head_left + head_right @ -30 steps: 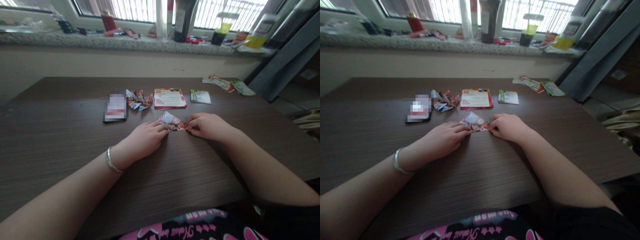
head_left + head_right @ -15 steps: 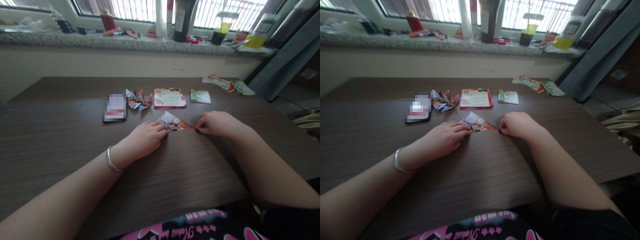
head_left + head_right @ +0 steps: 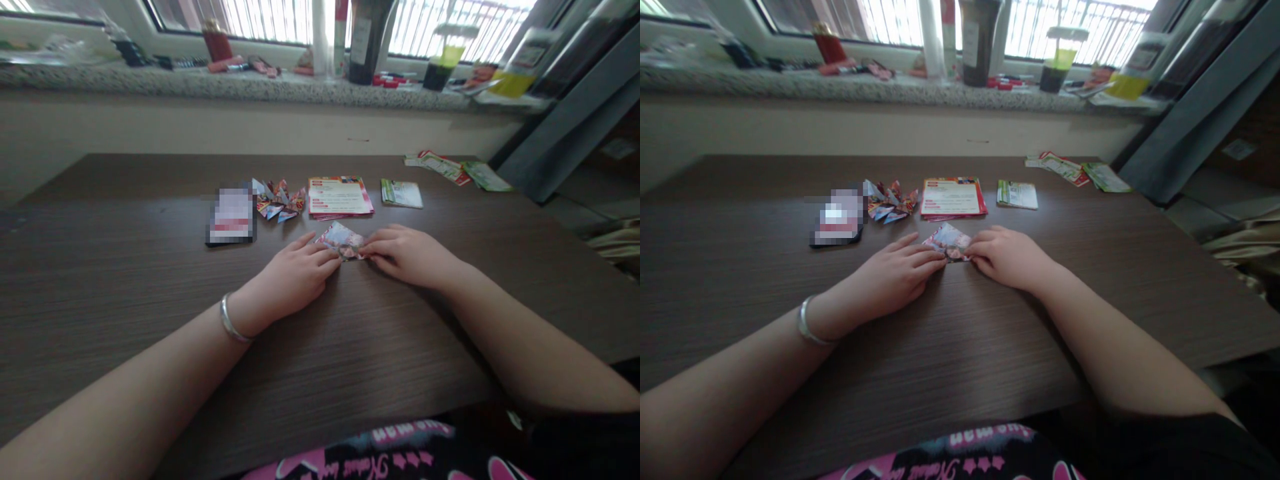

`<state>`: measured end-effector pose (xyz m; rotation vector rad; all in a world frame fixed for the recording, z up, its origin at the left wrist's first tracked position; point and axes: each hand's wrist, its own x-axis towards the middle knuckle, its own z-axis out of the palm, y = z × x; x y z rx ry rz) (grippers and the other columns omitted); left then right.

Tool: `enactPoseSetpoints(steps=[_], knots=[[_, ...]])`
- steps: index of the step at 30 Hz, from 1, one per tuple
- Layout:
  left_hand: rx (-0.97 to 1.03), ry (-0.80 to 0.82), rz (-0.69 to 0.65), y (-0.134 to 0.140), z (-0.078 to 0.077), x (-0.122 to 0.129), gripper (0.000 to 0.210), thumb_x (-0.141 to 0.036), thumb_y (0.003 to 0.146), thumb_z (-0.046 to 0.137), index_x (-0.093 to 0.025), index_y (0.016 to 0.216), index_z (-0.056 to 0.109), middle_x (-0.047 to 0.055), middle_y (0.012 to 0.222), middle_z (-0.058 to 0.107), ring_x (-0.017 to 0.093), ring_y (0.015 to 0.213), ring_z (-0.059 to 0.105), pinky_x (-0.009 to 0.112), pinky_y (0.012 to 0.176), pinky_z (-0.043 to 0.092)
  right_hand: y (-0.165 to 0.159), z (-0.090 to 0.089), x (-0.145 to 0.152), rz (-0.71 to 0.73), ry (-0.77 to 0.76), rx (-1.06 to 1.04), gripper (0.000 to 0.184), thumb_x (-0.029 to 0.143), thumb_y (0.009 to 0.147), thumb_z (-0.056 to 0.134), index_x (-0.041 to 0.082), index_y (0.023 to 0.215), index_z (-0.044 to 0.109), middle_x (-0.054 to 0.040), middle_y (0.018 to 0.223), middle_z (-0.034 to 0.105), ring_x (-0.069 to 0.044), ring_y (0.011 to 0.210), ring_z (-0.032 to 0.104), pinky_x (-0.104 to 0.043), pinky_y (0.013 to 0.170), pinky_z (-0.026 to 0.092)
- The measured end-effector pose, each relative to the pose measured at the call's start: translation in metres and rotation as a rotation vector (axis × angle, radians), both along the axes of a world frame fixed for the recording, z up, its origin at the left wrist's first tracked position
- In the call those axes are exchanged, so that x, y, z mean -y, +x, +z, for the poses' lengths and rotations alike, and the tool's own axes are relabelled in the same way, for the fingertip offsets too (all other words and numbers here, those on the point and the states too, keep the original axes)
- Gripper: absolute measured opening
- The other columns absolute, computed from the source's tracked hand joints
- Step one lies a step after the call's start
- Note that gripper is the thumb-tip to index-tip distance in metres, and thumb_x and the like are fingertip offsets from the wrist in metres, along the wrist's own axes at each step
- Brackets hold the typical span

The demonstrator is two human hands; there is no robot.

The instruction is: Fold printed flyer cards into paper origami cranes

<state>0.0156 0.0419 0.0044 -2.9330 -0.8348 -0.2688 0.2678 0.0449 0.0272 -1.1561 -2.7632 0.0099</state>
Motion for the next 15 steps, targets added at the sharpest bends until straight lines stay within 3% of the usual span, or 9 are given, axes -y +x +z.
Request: enactPoseSetpoints(steps=[2,7,15], knots=[[0.017,0.007,0.001,0.0,-0.002,-0.001,0.041,-0.015,0.088,0.048,-0.017,0.128,0.057,0.008,0.13,0.062,0.023,0.127,0.052,0.046,0.118,0.025,-0.007,-0.006,0.003,0.054,0.003,0.013,0.034,0.024,0.093,0.047,0.019,0.121,0.067,-0.0076,0.118,0.068,-0.023,0.105,0.06,-0.037,0.095,0.047],[0.032,-0.019,-0.004,-0.002,-0.005,-0.004,0.046,-0.017,0.09,0.046,-0.018,0.136,0.051,0.008,0.139,0.056,0.022,0.132,0.048,0.047,0.119,0.023,-0.013,-0.015,0.004,0.047,0.052,0.05,0.035,0.023,0.093,0.047,0.021,0.122,0.066,-0.0098,0.12,0.066,-0.024,0.103,0.058,-0.038,0.091,0.047],[0.016,0.033,0.038,0.004,-0.001,-0.001,0.045,-0.018,0.087,0.049,-0.017,0.132,0.055,0.009,0.136,0.059,0.026,0.131,0.049,0.055,0.118,0.019,-0.023,-0.006,0.012,-0.034,0.053,0.149,0.035,0.025,0.094,0.044,0.022,0.122,0.065,-0.0109,0.117,0.065,-0.025,0.102,0.058,-0.036,0.084,0.048]])
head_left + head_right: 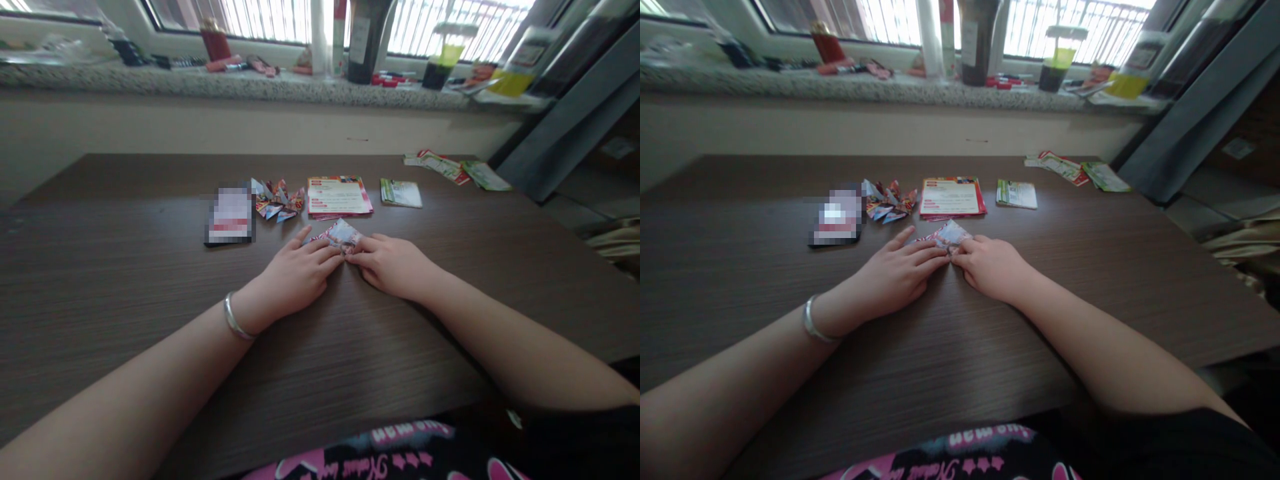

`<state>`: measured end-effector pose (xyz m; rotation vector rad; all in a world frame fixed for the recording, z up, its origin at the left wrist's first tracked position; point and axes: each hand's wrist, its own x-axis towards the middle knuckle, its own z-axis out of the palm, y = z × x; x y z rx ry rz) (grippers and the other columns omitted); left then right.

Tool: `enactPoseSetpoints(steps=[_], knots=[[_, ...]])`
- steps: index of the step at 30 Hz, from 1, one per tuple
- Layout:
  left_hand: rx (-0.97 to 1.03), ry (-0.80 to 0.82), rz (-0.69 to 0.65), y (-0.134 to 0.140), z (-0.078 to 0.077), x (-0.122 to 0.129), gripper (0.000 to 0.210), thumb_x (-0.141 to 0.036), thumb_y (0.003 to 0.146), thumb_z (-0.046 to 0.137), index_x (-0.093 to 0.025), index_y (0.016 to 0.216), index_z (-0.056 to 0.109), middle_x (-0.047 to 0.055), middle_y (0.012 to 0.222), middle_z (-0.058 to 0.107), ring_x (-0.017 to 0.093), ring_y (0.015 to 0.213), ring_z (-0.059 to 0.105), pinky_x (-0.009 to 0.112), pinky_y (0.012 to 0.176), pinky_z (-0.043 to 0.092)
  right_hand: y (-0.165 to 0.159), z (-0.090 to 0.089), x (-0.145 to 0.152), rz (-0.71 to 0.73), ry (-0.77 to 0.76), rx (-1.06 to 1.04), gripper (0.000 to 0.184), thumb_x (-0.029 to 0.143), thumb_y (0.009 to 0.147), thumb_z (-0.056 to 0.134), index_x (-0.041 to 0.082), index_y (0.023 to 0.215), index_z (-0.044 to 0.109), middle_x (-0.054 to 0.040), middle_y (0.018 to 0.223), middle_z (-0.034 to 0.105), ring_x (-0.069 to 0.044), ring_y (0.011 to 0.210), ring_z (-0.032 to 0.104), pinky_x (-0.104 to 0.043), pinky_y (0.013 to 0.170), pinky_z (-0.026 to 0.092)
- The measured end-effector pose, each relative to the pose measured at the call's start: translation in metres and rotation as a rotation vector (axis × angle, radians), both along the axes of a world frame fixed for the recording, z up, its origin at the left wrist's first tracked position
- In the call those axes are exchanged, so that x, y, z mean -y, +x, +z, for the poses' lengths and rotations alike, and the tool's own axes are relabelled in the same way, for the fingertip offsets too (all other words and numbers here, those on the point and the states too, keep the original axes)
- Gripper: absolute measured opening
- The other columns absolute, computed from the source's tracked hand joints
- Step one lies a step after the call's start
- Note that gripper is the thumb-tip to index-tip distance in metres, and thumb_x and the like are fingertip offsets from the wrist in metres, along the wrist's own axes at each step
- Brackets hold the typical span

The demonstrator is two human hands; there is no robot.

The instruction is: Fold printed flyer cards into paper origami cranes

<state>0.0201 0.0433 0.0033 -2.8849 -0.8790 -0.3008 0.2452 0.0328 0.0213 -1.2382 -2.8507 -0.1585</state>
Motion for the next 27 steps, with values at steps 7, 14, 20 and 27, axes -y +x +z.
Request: enactPoseSetpoints(steps=[7,14,20,27], knots=[[-0.068,0.095,0.029,0.0,0.012,0.003,0.035,-0.012,0.088,0.045,-0.015,0.117,0.065,0.008,0.118,0.068,0.024,0.113,0.06,0.051,0.116,0.028,-0.004,0.005,0.003,-0.06,-0.026,0.049,0.036,0.027,0.095,0.042,0.023,0.121,0.066,-0.0093,0.118,0.064,-0.025,0.105,0.058,-0.034,0.081,0.048],[-0.178,0.123,0.068,-0.008,0.025,0.001,0.027,-0.01,0.086,0.048,-0.016,0.099,0.072,0.007,0.095,0.071,0.023,0.093,0.064,0.051,0.112,0.032,-0.002,0.005,0.003,-0.068,-0.022,0.071,0.037,0.029,0.095,0.041,0.026,0.123,0.065,-0.009,0.119,0.063,-0.024,0.102,0.057,-0.034,0.075,0.047],[-0.339,0.012,0.121,-0.02,0.042,-0.004,0.024,-0.01,0.083,0.054,-0.022,0.092,0.073,0.003,0.091,0.071,0.021,0.091,0.062,0.046,0.106,0.036,-0.001,0.005,0.002,-0.061,-0.025,0.073,0.037,0.029,0.095,0.041,0.027,0.124,0.064,-0.0088,0.117,0.063,-0.024,0.1,0.058,-0.032,0.071,0.046],[-0.452,-0.037,0.196,-0.027,0.047,-0.009,0.023,-0.012,0.086,0.055,-0.024,0.093,0.074,0.002,0.097,0.071,0.023,0.096,0.061,0.042,0.099,0.037,0.001,0.002,0.001,-0.056,-0.023,0.073,0.037,0.029,0.095,0.04,0.028,0.123,0.065,-0.0084,0.117,0.063,-0.024,0.101,0.058,-0.033,0.073,0.046]])
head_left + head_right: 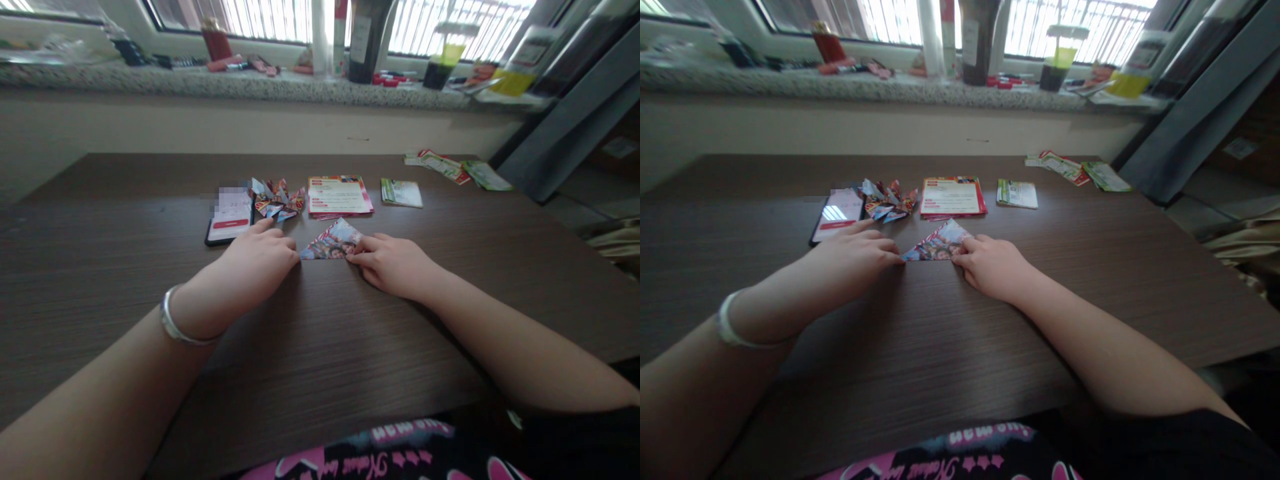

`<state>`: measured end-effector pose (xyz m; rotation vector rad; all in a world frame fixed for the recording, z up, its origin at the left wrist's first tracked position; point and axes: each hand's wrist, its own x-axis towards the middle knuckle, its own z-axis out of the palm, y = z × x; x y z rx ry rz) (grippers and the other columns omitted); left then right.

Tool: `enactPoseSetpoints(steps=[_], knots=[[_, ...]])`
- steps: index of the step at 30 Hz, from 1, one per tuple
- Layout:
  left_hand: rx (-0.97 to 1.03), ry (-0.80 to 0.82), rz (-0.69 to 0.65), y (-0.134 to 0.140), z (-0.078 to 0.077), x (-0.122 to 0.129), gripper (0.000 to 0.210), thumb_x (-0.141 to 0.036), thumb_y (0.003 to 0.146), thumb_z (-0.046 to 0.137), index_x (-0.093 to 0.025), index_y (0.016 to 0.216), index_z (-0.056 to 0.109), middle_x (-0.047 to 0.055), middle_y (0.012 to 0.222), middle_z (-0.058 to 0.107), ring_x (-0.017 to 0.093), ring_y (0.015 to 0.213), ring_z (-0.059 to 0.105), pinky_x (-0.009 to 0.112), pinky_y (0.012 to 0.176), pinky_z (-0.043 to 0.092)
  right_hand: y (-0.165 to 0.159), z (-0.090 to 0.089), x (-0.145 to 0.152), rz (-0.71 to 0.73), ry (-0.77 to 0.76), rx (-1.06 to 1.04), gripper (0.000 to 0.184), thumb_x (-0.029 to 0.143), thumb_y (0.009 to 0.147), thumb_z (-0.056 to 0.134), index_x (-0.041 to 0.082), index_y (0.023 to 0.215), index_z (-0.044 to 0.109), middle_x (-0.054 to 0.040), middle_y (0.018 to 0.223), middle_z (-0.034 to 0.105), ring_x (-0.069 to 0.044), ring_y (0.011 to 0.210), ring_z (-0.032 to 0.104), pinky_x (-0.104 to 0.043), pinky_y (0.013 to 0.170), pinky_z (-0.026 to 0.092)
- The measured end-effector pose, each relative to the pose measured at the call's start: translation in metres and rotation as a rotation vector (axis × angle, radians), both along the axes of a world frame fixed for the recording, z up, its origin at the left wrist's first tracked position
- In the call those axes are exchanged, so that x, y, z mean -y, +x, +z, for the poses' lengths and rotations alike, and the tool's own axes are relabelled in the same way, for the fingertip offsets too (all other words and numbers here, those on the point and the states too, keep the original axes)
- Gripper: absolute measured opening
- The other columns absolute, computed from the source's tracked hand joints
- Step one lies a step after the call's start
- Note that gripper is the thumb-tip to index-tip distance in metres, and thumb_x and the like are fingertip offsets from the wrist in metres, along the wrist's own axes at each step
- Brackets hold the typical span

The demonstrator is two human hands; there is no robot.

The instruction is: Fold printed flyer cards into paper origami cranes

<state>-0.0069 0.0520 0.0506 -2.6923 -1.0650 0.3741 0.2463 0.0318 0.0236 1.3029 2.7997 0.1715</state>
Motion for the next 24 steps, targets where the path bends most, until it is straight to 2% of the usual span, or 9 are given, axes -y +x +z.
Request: enactPoseSetpoints(steps=[11,17,21,24], knots=[[-0.008,-0.06,0.015,-0.0057,0.0026,-0.0001,0.031,-0.008,0.085,0.051,-0.024,0.099,0.073,0.005,0.098,0.071,0.021,0.096,0.061,0.036,0.09,0.04,0.0011,0.0005,0.0009,0.016,0.007,-0.004,0.037,0.029,0.095,0.041,0.027,0.123,0.065,-0.0086,0.119,0.062,-0.024,0.102,0.057,-0.033,0.073,0.046],[-0.01,-0.103,0.074,-0.0096,0.0052,-0.0004,0.035,-0.006,0.085,0.046,-0.023,0.099,0.073,0.005,0.101,0.071,0.02,0.094,0.063,0.032,0.085,0.043,0.0025,0.001,0.001,0.013,-0.003,-0.02,0.037,0.029,0.095,0.042,0.027,0.123,0.065,-0.0084,0.118,0.063,-0.024,0.102,0.057,-0.033,0.073,0.046],[0.047,-0.127,0.086,-0.0074,0.0022,-0.0041,0.029,-0.009,0.084,0.047,-0.018,0.091,0.074,0.009,0.096,0.07,0.02,0.086,0.065,0.032,0.079,0.047,0.0038,-0.0006,0.0003,0.018,-0.002,-0.037,0.037,0.029,0.095,0.041,0.027,0.123,0.066,-0.0084,0.119,0.063,-0.024,0.102,0.057,-0.033,0.076,0.046],[0.056,-0.067,0.062,-0.0011,-0.0024,-0.0054,0.025,-0.009,0.084,0.048,-0.014,0.083,0.072,0.011,0.088,0.069,0.022,0.081,0.065,0.034,0.079,0.05,0.0048,-0.0036,-0.0014,0.021,0.007,-0.06,0.036,0.028,0.096,0.041,0.026,0.122,0.066,-0.0077,0.12,0.063,-0.023,0.103,0.057,-0.034,0.078,0.046]])
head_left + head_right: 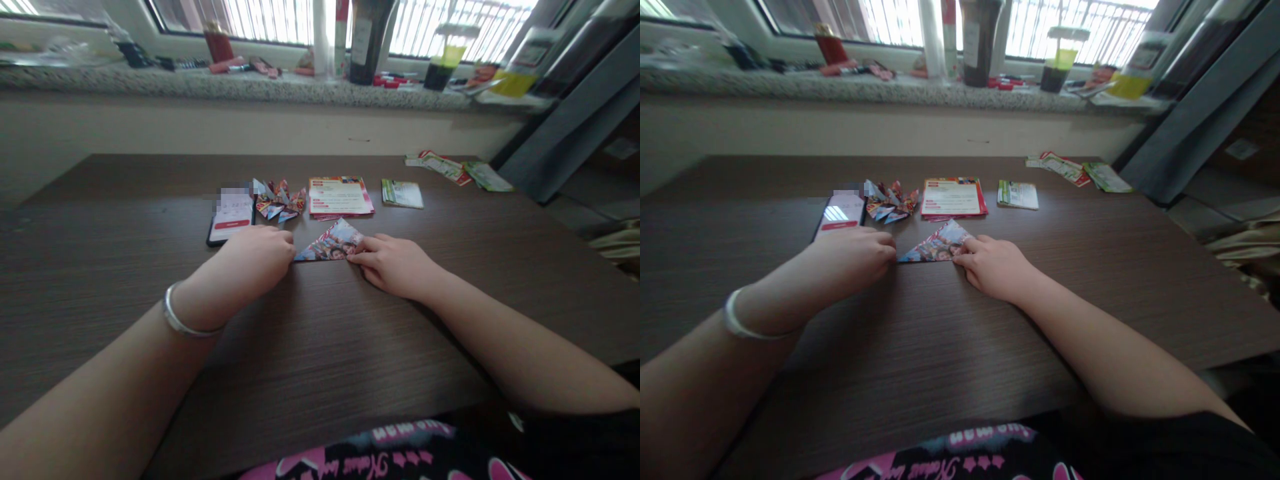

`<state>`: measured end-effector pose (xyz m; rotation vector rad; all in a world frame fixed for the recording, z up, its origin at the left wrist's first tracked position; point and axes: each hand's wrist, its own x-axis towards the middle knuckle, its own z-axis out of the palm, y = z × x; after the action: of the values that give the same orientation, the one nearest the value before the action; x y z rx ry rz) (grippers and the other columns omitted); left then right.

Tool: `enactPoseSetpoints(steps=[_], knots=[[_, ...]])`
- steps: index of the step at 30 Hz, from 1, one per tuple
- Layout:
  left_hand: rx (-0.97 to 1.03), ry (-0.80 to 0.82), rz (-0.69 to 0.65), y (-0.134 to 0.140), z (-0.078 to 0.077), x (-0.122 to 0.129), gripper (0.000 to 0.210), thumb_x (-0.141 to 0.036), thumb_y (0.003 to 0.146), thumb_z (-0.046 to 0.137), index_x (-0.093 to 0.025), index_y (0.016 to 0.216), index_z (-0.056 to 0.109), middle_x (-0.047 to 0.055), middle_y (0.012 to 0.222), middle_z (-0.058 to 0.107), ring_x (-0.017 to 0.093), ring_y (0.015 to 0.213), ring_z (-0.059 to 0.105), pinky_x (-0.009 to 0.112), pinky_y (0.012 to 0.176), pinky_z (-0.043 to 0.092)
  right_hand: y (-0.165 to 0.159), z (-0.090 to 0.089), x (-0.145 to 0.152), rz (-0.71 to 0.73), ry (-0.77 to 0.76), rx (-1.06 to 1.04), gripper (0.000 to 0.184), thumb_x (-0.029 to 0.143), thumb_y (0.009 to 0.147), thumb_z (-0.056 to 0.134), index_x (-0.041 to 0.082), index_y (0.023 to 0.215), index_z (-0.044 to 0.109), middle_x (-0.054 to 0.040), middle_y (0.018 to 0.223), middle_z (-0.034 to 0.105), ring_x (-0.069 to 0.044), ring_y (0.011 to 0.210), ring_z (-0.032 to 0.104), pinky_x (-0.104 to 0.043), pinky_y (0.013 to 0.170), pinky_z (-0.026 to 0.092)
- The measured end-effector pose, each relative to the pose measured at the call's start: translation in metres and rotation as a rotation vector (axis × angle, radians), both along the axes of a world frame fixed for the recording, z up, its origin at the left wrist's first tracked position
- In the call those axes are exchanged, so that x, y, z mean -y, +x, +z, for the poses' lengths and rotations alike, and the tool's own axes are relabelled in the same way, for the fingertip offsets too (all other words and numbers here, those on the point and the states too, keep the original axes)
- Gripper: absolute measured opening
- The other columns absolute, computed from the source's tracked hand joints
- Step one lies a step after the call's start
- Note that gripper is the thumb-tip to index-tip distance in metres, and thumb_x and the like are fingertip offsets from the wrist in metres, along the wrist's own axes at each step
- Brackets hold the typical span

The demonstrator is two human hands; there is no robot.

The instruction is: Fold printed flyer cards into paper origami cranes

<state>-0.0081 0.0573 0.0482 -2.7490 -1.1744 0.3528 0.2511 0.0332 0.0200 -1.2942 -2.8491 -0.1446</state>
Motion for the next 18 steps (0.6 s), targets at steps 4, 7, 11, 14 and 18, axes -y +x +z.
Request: enactPoseSetpoints(steps=[4,7,11,14,18], knots=[[0.195,0.09,-0.134,0.008,-0.013,0.002,0.03,-0.019,0.091,0.046,-0.017,0.114,0.065,0.01,0.11,0.069,0.024,0.1,0.064,0.037,0.087,0.051,0.002,-0.005,-0.005,-0.005,0.005,-0.043,0.036,0.027,0.096,0.041,0.025,0.122,0.065,-0.0071,0.124,0.063,-0.023,0.105,0.056,-0.034,0.083,0.046],[0.255,0.05,-0.243,0.012,-0.024,0.004,0.034,-0.024,0.094,0.046,-0.022,0.124,0.061,0.007,0.123,0.065,0.022,0.111,0.061,0.037,0.098,0.047,0.003,-0.007,-0.009,-0.012,0.003,-0.065,0.036,0.027,0.096,0.041,0.026,0.125,0.063,-0.0065,0.125,0.062,-0.023,0.107,0.055,-0.034,0.085,0.046],[0.255,0.08,-0.212,0.016,-0.031,0.006,0.037,-0.026,0.095,0.045,-0.022,0.129,0.059,0.008,0.122,0.065,0.024,0.108,0.061,0.039,0.096,0.048,0.004,-0.008,-0.011,-0.003,0.001,-0.065,0.038,0.026,0.095,0.043,0.028,0.128,0.061,-0.0062,0.126,0.062,-0.023,0.107,0.056,-0.035,0.086,0.046],[0.247,0.085,-0.189,0.016,-0.028,0.007,0.036,-0.024,0.094,0.043,-0.02,0.123,0.064,0.009,0.116,0.067,0.024,0.103,0.063,0.038,0.092,0.05,0.004,-0.005,-0.009,-0.018,0.0,-0.059,0.037,0.027,0.094,0.044,0.028,0.126,0.062,-0.0055,0.127,0.062,-0.023,0.108,0.057,-0.034,0.085,0.047],[0.176,0.074,-0.109,0.013,-0.018,0.008,0.032,-0.022,0.091,0.044,-0.02,0.106,0.072,0.008,0.103,0.069,0.023,0.092,0.066,0.036,0.084,0.051,0.003,0.003,-0.004,-0.115,-0.007,-0.032,0.035,0.027,0.094,0.042,0.028,0.118,0.067,-0.004,0.124,0.065,-0.023,0.104,0.061,-0.033,0.079,0.049]])
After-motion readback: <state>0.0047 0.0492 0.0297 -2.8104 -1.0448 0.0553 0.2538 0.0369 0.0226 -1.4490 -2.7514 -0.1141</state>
